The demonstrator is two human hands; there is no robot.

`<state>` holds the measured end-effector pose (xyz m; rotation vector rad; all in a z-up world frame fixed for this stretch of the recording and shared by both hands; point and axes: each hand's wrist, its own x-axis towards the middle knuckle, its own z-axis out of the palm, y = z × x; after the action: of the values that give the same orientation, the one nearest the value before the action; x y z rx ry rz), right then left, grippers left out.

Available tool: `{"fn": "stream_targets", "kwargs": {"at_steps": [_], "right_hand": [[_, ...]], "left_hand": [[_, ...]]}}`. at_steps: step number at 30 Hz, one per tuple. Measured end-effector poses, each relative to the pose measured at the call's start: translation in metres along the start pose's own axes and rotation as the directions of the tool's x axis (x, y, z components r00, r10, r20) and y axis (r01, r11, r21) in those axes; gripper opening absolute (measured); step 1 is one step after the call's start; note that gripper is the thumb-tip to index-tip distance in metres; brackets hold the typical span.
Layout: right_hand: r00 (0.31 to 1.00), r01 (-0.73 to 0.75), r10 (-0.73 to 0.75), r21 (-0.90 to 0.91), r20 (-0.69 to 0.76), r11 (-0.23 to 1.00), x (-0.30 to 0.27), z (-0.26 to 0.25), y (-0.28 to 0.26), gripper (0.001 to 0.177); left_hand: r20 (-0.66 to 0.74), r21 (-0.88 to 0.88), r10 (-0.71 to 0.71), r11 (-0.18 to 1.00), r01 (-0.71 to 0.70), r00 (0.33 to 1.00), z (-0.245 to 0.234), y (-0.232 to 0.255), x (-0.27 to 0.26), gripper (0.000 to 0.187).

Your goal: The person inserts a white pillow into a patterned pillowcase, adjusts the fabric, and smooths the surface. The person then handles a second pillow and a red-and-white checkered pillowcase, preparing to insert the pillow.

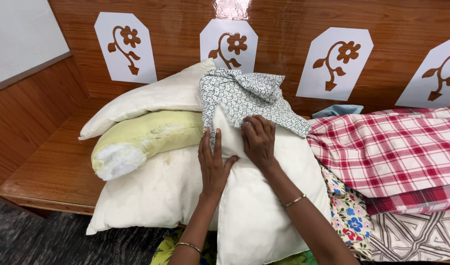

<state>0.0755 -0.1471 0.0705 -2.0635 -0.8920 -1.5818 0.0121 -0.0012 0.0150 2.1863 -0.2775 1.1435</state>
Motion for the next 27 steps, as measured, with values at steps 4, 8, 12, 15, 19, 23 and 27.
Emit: {"fn": "stream_targets", "kwargs": {"at_steps": [4, 8, 12, 15, 19, 23, 27], "right_hand": [[1.000, -0.003, -0.001, 0.158, 0.025, 0.987, -0.020, -0.011, -0.007, 0.011], [0.971, 0.187, -0.230, 0.396, 0.064, 0.899, -0.042, -0.016, -0.017, 0.012], [0.963, 0.146, -0.220, 0.379, 0.157, 0.914, -0.055, -0.030, -0.029, 0.015], [0.960, 0.097, -0.201, 0.443, 0.194, 0.891, -0.065, -0.042, -0.041, 0.014], [0.916, 0.112, -0.279, 0.483, 0.290, 0.868, -0.070, -0.068, -0.041, 0.013], [0.935, 0.179, -0.247, 0.265, 0.254, 0.948, -0.066, -0.073, -0.022, 0.015], [0.980, -0.069, 0.078, -0.058, 0.182, 0.996, -0.064, -0.064, 0.007, 0.030]], "left_hand": [[0.009, -0.043, -0.011, 0.999, 0.011, 1.000, 0.005, 0.000, -0.007, 0.109], [-0.041, -0.008, -0.003, 1.000, 0.003, 0.999, 0.008, -0.003, -0.007, 0.106], [-0.104, 0.172, 0.114, 0.981, -0.095, 0.988, 0.009, 0.001, -0.017, 0.079], [-0.035, 0.232, 0.115, 0.967, -0.104, 0.993, 0.006, 0.003, -0.021, 0.062], [-0.007, 0.132, 0.089, 0.987, -0.087, 0.996, 0.001, 0.004, -0.023, 0.048], [0.022, 0.071, 0.082, 0.994, -0.083, 0.996, 0.005, 0.000, -0.023, 0.041], [-0.043, 0.051, 0.109, 0.993, -0.107, 0.993, 0.013, 0.001, -0.026, 0.030]]}}
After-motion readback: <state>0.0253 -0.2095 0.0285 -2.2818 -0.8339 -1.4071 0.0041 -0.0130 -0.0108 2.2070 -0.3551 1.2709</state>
